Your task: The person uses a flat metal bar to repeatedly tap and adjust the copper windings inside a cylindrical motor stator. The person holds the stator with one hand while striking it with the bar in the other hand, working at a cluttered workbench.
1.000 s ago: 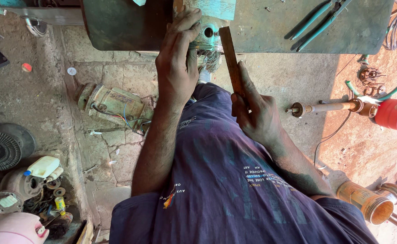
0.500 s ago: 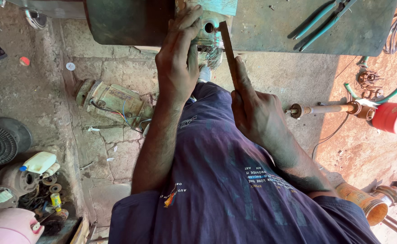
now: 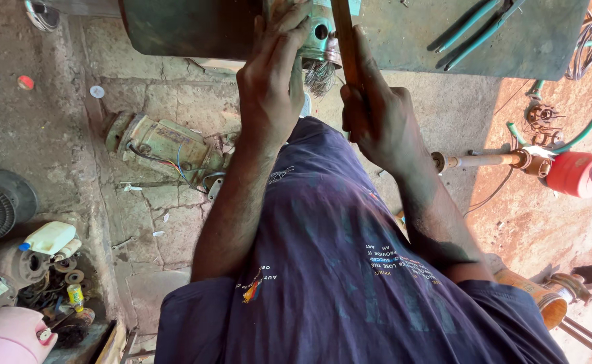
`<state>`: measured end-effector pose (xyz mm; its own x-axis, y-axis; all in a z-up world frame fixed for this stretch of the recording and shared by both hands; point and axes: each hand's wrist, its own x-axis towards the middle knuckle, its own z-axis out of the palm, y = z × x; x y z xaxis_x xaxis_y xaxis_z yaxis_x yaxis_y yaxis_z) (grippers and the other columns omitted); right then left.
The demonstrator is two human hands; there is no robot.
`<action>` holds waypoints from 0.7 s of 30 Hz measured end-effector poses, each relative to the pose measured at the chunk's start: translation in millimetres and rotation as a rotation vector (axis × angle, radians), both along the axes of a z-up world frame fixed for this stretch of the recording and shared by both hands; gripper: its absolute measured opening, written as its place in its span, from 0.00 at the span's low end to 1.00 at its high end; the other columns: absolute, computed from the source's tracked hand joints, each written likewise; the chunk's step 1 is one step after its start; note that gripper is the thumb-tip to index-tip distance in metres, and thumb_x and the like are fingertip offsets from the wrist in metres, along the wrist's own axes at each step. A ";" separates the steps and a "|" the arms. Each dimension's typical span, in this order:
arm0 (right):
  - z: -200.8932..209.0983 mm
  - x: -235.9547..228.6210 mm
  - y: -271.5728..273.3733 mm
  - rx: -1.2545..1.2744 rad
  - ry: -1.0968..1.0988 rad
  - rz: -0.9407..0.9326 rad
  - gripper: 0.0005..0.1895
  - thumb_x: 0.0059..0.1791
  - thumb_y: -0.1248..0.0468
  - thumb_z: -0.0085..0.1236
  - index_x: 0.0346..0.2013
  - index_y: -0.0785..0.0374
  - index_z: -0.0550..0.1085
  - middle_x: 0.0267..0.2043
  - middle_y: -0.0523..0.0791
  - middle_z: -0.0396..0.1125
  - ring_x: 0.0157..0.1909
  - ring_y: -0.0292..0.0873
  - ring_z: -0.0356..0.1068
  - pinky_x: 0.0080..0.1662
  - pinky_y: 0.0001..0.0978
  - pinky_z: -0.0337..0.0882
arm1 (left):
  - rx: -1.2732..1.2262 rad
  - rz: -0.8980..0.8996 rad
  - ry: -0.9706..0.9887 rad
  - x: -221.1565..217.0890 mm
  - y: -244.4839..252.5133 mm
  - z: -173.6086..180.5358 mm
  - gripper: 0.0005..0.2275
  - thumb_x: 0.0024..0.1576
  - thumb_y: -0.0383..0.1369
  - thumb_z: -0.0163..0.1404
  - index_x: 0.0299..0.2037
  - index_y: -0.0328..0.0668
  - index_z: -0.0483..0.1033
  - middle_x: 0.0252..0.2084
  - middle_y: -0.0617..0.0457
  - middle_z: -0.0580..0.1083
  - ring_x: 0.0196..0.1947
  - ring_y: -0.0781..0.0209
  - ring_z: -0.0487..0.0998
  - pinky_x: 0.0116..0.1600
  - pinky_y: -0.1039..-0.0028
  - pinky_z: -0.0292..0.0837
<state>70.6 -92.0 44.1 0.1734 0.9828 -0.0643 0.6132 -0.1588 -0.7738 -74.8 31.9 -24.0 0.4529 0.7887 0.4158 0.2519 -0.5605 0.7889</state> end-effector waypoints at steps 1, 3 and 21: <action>0.6 -0.6 -2.1 -0.024 0.026 -0.019 0.34 0.62 0.68 0.46 0.80 0.65 0.46 0.28 0.48 0.74 0.27 0.45 0.78 0.33 0.37 0.80 | -0.002 0.000 0.006 0.2 -0.9 2.6 0.14 0.65 0.18 0.52 0.60 0.39 0.74 0.68 0.53 0.72 0.71 0.50 0.71 0.78 0.53 0.62; 4.0 0.0 0.1 0.070 -0.149 -0.001 0.35 0.59 0.69 0.47 0.78 0.64 0.46 0.35 0.54 0.75 0.26 0.50 0.75 0.31 0.42 0.75 | 0.025 -0.002 0.011 4.5 8.0 8.2 0.14 0.64 0.18 0.51 0.58 0.39 0.73 0.68 0.52 0.71 0.72 0.48 0.70 0.78 0.51 0.61; 3.8 21.9 -62.4 -0.063 -0.046 -0.011 0.36 0.57 0.70 0.50 0.78 0.66 0.49 0.24 0.49 0.73 0.26 0.44 0.78 0.34 0.38 0.77 | -0.058 0.023 -0.048 9.4 -2.5 0.7 0.18 0.60 0.16 0.54 0.59 0.36 0.72 0.68 0.52 0.70 0.70 0.53 0.73 0.73 0.66 0.77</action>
